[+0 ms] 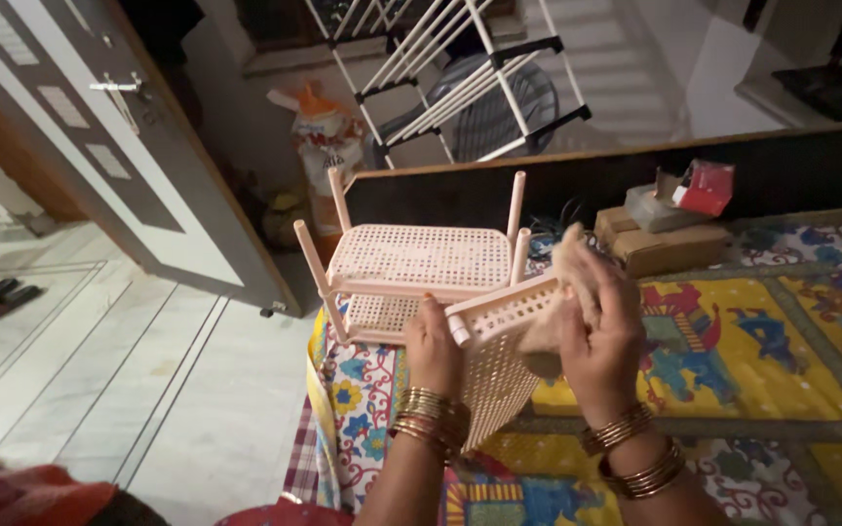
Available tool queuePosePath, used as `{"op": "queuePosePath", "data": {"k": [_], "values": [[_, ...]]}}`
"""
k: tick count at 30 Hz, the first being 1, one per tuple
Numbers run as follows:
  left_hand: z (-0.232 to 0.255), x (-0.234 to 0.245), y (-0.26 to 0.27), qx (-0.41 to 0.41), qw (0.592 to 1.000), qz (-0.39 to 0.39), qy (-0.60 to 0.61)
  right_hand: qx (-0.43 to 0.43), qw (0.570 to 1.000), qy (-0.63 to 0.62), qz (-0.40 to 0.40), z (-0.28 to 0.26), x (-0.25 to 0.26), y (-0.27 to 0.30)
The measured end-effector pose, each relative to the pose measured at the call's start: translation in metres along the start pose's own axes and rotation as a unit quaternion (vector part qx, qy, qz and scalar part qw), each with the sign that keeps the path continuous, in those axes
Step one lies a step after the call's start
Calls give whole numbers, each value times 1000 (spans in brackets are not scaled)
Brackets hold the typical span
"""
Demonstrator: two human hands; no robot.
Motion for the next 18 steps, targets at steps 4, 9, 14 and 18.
{"op": "queuePosePath", "data": {"k": [4, 9, 14, 18], "values": [[-18, -14, 9, 41, 998, -12, -42, 101, 992, 28, -72, -54, -33, 7], [16, -14, 25, -190, 975, 27, -111, 98, 986, -33, -129, -86, -38, 19], [8, -19, 25, -57, 996, -22, -70, 52, 987, 55, -143, -50, -44, 16], [14, -14, 22, -29, 999, -16, -28, 14, 992, 70, -106, -3, -36, 6]]}}
Point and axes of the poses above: each hand's wrist, its own y-axis away from the middle knuckle, its own x-axis out of the back of the hand, z = x × y, the point moved 9 cm from there along -y, towards the middle knuckle, and after that the axes turned 4 degrees about z, right-handed, at the moved point
